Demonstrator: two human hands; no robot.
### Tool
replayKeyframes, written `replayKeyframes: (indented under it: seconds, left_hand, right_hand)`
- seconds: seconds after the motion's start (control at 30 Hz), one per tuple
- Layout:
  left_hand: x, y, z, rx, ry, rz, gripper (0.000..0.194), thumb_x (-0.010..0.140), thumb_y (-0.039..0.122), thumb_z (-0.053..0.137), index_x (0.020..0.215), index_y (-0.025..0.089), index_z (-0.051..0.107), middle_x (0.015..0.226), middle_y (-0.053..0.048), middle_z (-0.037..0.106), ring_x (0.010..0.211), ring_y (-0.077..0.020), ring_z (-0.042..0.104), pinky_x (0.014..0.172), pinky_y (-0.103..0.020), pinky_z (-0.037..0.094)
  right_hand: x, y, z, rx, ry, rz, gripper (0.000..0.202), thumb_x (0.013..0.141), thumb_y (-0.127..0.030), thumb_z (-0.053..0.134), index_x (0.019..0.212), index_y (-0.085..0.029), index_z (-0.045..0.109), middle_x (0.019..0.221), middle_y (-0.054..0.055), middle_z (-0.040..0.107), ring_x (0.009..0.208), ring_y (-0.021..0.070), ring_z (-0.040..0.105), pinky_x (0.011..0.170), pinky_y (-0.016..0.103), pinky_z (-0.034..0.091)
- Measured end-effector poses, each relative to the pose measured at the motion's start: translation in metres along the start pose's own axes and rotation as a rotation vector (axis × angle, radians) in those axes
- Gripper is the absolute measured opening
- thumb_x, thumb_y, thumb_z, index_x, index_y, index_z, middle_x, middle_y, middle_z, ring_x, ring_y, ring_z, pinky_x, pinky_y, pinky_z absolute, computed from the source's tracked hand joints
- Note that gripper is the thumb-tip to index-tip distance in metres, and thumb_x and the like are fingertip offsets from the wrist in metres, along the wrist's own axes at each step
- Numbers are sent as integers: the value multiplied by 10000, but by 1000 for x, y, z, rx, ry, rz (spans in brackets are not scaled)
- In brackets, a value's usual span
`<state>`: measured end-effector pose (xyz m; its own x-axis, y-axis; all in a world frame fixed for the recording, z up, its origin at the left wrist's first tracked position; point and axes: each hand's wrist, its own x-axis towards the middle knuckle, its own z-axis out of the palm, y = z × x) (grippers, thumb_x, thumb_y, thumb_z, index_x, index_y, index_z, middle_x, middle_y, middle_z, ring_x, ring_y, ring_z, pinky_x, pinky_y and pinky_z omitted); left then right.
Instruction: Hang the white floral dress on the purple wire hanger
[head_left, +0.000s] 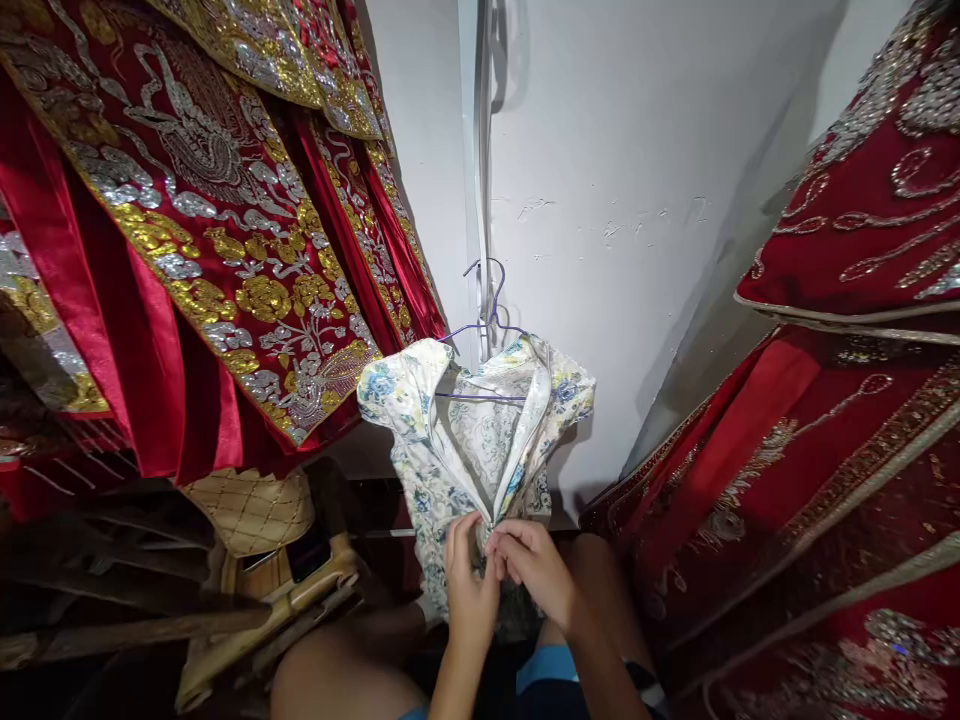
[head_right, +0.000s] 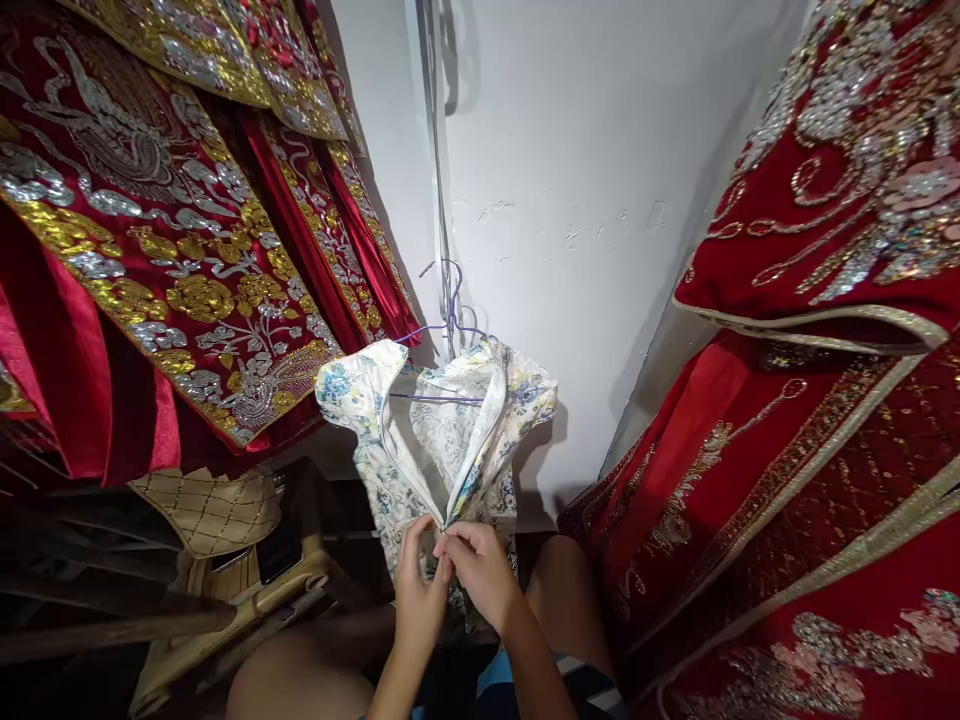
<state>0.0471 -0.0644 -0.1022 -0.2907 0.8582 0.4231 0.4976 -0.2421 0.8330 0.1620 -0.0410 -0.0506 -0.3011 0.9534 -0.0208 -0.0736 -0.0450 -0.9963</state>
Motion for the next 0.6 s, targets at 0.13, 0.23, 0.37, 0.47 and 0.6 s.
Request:
replayKeyframes:
  seconds: [0.13,0.23,0.37,0.47,0.6]
  left_hand:
    - [14,7,10,99,-207,17,239,970,303,352,821,250,532,831,-69,589,849,-238,597,782,-329,484]
    - [23,15,9,253,-360,107,231,974,225,343,842,244,532,864,-68,600,848,-223,607,750,-300,457]
    - [36,30,3,630,-584,164,248,898,82,408,985,225,591,993,-81,642,877,-247,658,719,-311,447]
    - [49,39,-3,840,-762,222,406,775,-21,484,1084,206,616,1051,-106,658,919,-288,686,739,-332,463]
    - [78,59,-21,801,-827,311,235,875,85,521,1015,200,670,984,-115,687,862,-285,697,723,-330,471]
  right_hand:
    - [10,-26,-10,55,37,68,256,748,-382,601,655,-160,689,433,-26,526,372,78,338,414,230,194]
    - [34,-76,-29,83,140,26,256,717,-394,680,693,-142,724,435,-37,515,366,57,300,393,221,158]
    - [72,-154,-39,147,94,-188,233,728,-352,738,714,-119,730,494,-29,551,394,38,330,379,200,170]
    - [90,-188,-33,238,110,-260,180,731,-291,712,716,-111,715,477,-42,528,381,28,301,365,197,147]
    - [90,-187,-27,273,156,-345,168,754,-292,668,721,-128,681,466,-37,523,377,38,313,363,196,167]
